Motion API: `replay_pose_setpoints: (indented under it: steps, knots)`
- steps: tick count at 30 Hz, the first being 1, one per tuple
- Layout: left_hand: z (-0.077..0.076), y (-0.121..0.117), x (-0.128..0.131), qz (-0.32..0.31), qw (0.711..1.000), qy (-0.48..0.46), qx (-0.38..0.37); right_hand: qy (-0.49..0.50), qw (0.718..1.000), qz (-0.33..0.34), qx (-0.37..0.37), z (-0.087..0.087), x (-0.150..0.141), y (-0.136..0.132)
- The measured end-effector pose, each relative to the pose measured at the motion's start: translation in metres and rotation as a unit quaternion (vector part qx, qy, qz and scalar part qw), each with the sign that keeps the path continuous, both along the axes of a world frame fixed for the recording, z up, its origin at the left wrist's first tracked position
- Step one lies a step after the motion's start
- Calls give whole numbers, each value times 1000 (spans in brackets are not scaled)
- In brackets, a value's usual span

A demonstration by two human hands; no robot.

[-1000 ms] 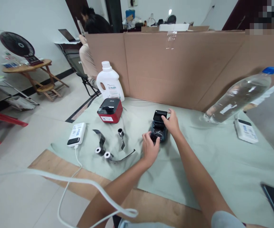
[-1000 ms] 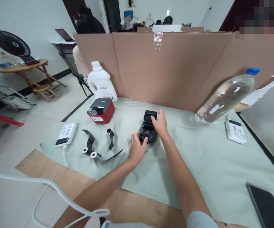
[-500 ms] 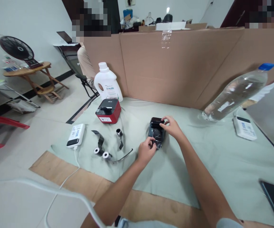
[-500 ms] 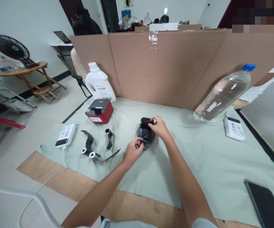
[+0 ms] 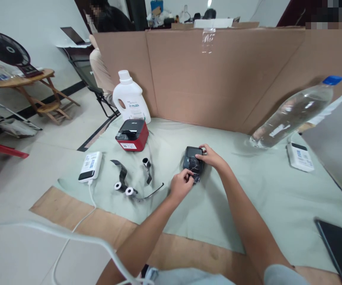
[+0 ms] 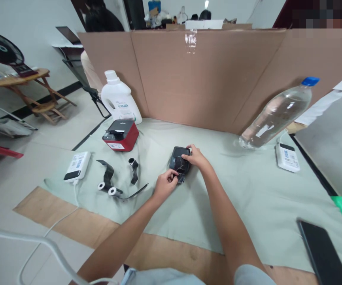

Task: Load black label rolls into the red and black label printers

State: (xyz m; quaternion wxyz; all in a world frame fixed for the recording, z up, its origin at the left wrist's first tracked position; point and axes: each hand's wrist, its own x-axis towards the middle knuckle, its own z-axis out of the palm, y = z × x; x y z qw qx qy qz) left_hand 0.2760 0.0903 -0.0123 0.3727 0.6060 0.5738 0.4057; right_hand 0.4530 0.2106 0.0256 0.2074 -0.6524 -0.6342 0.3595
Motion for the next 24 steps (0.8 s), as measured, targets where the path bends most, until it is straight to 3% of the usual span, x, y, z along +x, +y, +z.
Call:
replay_pose_setpoints:
  steps: [4,10,13,15,17,21,24]
  knots:
    - [-1,1,0,-3,1000,0,6,-74,997,-20,2,16,-15,-11]
    - [-6,2,-4,-34,998,4,51,-184,980,-74,14,27,-75,-44]
    - [-7,-1,-5,-72,994,-11,82,-188,978,-84,42,32,-82,-49]
    - [-7,-5,-5,-93,990,-13,101,-167,979,-93,72,38,-62,-49]
    - [-6,-8,-4,-112,988,0,105,-156,975,-121,102,43,-22,-49]
    - [-1,-11,-1,-147,984,37,93,-210,948,-193,139,43,86,-51]
    - [1,-11,0,-161,982,54,88,-260,930,-234,110,34,160,-57]
